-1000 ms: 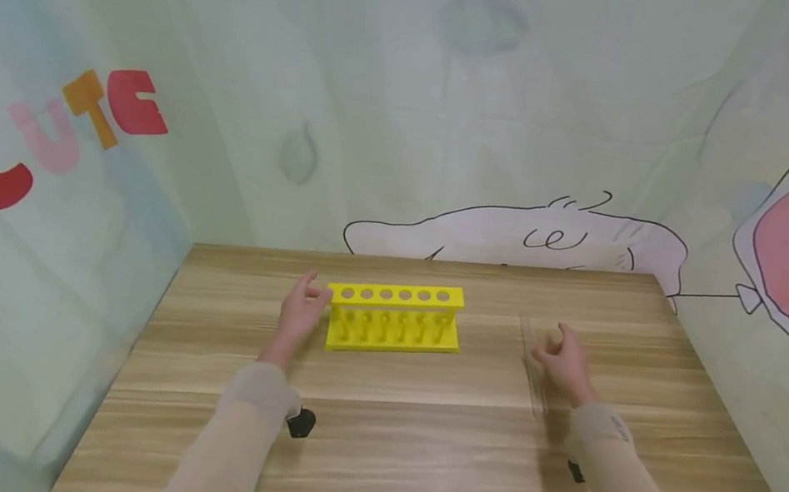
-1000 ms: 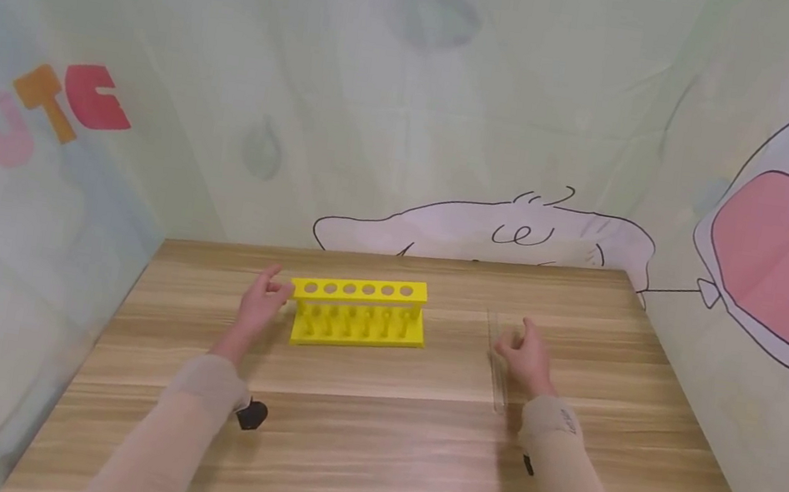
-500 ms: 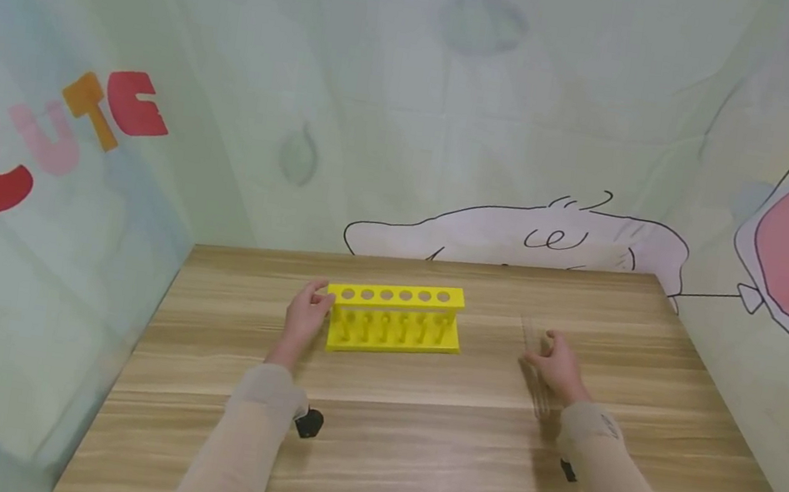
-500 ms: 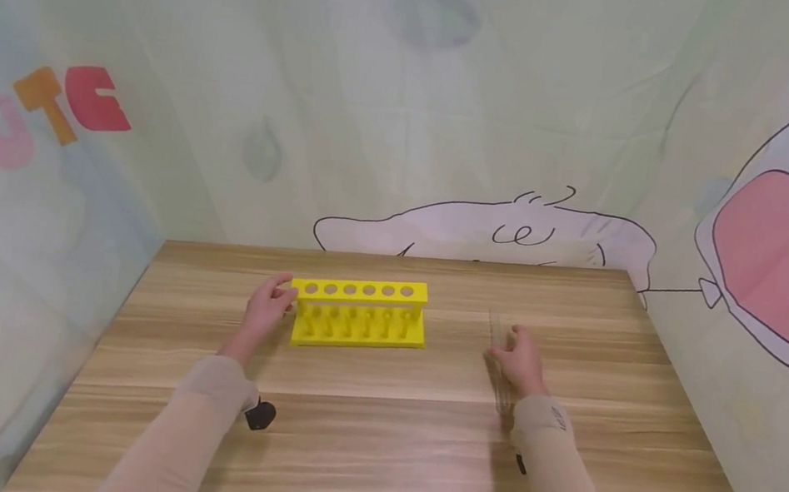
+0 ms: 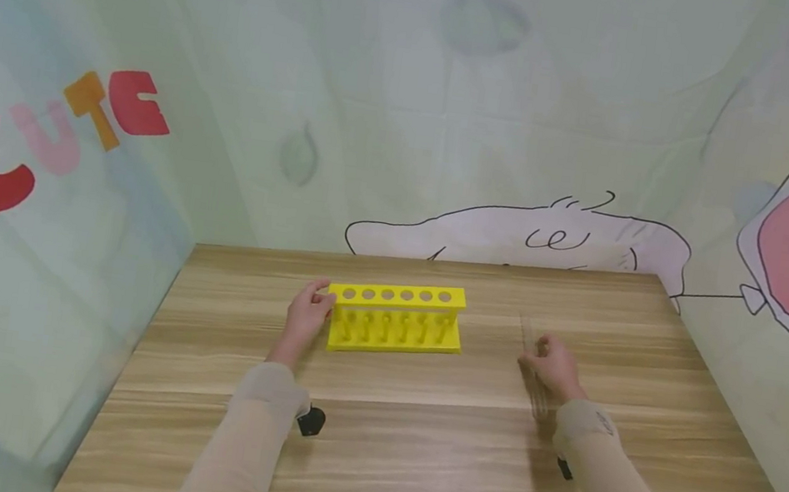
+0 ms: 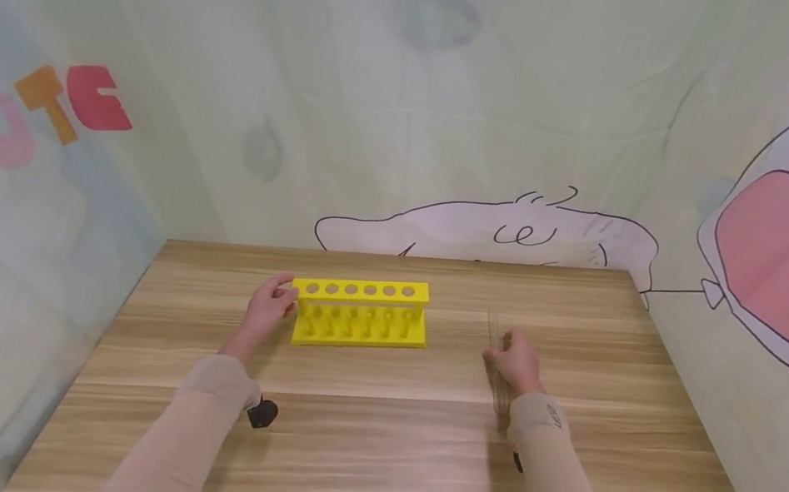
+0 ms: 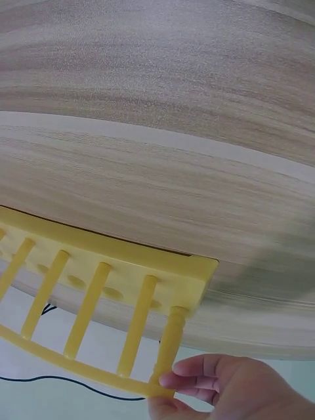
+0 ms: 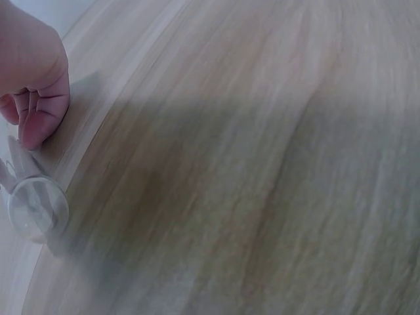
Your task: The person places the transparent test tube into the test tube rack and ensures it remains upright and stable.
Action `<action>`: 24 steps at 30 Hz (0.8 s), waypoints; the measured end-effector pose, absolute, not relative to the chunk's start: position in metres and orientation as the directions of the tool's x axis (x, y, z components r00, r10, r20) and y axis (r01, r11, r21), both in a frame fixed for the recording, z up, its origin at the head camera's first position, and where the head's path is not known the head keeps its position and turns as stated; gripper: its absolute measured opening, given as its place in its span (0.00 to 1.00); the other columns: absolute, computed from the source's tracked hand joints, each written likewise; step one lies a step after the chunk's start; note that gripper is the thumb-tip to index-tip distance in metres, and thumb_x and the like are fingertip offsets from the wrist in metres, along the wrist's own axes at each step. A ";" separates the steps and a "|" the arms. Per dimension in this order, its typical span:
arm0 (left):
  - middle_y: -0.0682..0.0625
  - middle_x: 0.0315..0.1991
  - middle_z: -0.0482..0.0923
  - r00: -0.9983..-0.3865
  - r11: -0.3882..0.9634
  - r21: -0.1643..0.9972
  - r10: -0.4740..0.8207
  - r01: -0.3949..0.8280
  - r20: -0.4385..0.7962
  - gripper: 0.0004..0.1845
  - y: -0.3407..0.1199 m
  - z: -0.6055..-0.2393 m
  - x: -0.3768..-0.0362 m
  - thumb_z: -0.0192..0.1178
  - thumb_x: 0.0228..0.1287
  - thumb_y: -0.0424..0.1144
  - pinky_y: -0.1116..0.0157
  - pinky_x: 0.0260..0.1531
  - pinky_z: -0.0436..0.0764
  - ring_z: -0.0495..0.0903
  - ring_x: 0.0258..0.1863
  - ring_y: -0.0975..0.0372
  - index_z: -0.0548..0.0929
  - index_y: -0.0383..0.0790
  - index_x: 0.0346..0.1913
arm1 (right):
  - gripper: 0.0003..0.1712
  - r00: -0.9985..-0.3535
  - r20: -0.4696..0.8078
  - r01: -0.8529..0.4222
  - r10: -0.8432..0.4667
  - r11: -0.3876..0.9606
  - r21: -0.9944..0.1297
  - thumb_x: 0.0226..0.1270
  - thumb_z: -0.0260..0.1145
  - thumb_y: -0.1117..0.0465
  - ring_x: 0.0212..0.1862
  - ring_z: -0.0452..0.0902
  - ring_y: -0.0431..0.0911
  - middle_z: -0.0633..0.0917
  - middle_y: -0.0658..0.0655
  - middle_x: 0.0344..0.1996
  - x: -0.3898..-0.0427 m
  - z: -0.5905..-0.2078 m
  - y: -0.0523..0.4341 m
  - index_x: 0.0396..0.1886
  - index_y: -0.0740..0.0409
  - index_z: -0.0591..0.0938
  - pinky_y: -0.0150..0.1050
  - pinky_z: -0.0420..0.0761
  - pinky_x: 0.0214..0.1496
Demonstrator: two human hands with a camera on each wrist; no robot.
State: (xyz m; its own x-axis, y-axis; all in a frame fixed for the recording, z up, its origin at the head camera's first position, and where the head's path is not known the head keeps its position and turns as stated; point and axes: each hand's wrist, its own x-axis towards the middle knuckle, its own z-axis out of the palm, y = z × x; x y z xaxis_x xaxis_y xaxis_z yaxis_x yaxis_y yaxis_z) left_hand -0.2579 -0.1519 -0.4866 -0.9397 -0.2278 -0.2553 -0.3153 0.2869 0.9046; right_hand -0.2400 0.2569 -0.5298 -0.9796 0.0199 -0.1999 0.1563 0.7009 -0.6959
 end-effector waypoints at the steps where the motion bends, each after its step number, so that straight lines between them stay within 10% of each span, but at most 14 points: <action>1: 0.45 0.44 0.69 -0.942 0.285 0.907 -0.223 -0.310 -0.251 0.21 -0.152 -0.487 -0.258 0.48 0.65 0.41 0.61 0.45 0.74 0.71 0.41 0.55 0.66 0.45 0.60 | 0.32 -0.979 -0.203 0.157 0.019 0.704 -0.692 0.56 0.62 0.56 0.42 0.74 0.57 0.74 0.73 0.46 -0.240 -0.530 0.257 0.54 0.70 0.63 0.41 0.78 0.36; 24: 0.42 0.50 0.67 -0.928 0.201 0.923 -0.248 -0.329 -0.277 0.21 -0.150 -0.487 -0.260 0.49 0.64 0.37 0.62 0.49 0.75 0.71 0.43 0.57 0.66 0.42 0.60 | 0.25 -0.967 -0.253 0.211 0.024 0.630 -0.747 0.60 0.56 0.60 0.44 0.73 0.59 0.71 0.74 0.47 -0.238 -0.525 0.256 0.53 0.70 0.62 0.43 0.78 0.40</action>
State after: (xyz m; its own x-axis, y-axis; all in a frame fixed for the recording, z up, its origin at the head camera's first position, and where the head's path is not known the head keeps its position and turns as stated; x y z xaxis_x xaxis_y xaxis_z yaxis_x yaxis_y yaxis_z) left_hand -0.2597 -0.1495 -0.4868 -0.9282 -0.2479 -0.2775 -0.3295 0.2011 0.9225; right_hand -0.2382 0.2563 -0.5246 -0.9671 0.0238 -0.2534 0.2113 0.6304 -0.7470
